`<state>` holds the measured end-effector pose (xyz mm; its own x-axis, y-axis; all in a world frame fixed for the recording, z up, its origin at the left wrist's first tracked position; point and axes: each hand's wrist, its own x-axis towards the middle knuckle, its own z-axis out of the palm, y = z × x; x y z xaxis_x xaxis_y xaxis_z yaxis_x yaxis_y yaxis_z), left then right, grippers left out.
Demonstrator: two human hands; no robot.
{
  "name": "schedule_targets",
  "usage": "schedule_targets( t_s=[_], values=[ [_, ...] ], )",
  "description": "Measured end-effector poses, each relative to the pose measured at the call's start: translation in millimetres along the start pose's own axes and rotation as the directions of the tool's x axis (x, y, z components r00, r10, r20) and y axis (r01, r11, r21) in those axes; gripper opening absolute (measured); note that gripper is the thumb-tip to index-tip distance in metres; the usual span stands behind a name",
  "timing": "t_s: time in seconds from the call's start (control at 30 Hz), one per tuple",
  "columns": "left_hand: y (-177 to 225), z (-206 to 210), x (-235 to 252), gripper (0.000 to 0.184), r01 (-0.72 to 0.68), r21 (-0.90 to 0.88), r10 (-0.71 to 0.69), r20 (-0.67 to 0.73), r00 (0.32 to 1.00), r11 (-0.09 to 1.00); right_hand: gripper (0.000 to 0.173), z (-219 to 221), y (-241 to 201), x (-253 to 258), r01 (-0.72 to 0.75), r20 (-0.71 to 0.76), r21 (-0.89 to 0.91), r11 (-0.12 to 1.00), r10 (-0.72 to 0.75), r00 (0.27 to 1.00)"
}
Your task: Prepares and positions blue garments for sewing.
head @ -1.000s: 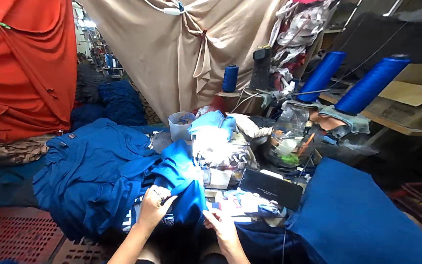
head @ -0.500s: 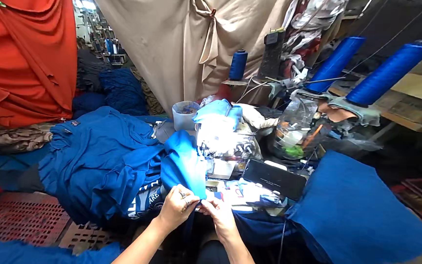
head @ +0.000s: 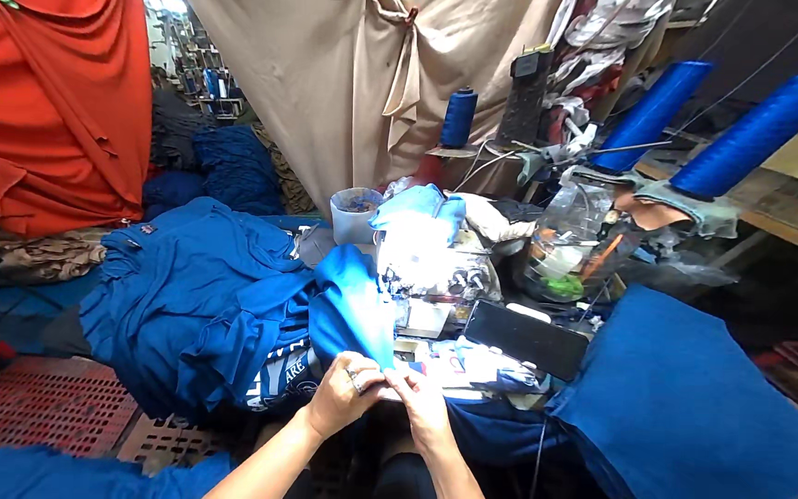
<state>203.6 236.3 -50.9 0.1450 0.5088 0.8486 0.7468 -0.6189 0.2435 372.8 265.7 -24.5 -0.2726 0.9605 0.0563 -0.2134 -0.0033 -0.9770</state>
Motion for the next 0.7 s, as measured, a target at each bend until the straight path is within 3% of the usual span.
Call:
schedule_targets(
  t_s=[0.03,0.13,0.23,0.27,0.33,0.37,0.43,0.53,0.6,0.7],
  values=[
    [-3,1,2,0.033,-0.015,0.127,0.012,0.025,1.000,0.992,0.011,2,-2,0,0.002,-0.013,-0.018,1.000,-0.003,1.000],
    [-18,5,20,0.027,-0.063,0.411,0.057,0.028,0.998,0.909,0.012,1,6,1,0.021,-0.042,-0.181,0.983,-0.029,0.999],
    [-18,6,46,0.045,-0.026,0.572,-0.082,0.163,0.983,0.820,0.015,-1,25,0,0.009,-0.055,-0.302,0.953,-0.027,0.998],
    [-12,5,55,0.054,0.007,0.593,-0.197,0.257,0.946,0.805,0.015,-1,28,-1,0.009,-0.063,-0.302,0.953,-0.030,0.998],
    [-2,2,71,0.071,0.079,0.595,-0.423,0.465,0.777,0.800,0.013,0,27,-2,0.015,-0.076,-0.293,0.956,-0.039,0.996],
    [0,0,78,0.075,0.103,0.591,-0.472,0.514,0.717,0.800,0.013,0,26,-2,0.012,-0.085,-0.291,0.957,-0.038,0.996],
    [0,-3,85,0.080,0.111,0.584,-0.495,0.553,0.670,0.804,0.012,1,21,3,0.008,-0.102,-0.266,0.964,-0.037,0.994],
    [-6,-5,89,0.075,0.139,0.541,-0.472,0.544,0.694,0.829,0.014,1,15,26,0.051,-0.114,-0.276,0.960,-0.086,0.990],
    [-12,-4,92,0.068,0.130,0.524,-0.437,0.519,0.735,0.842,0.017,3,5,48,0.021,-0.107,-0.279,0.960,-0.053,0.993],
    [-18,-6,101,0.058,0.129,0.490,-0.412,0.531,0.740,0.862,0.018,7,-9,82,-0.028,-0.112,-0.303,0.953,-0.007,0.994]
  ],
)
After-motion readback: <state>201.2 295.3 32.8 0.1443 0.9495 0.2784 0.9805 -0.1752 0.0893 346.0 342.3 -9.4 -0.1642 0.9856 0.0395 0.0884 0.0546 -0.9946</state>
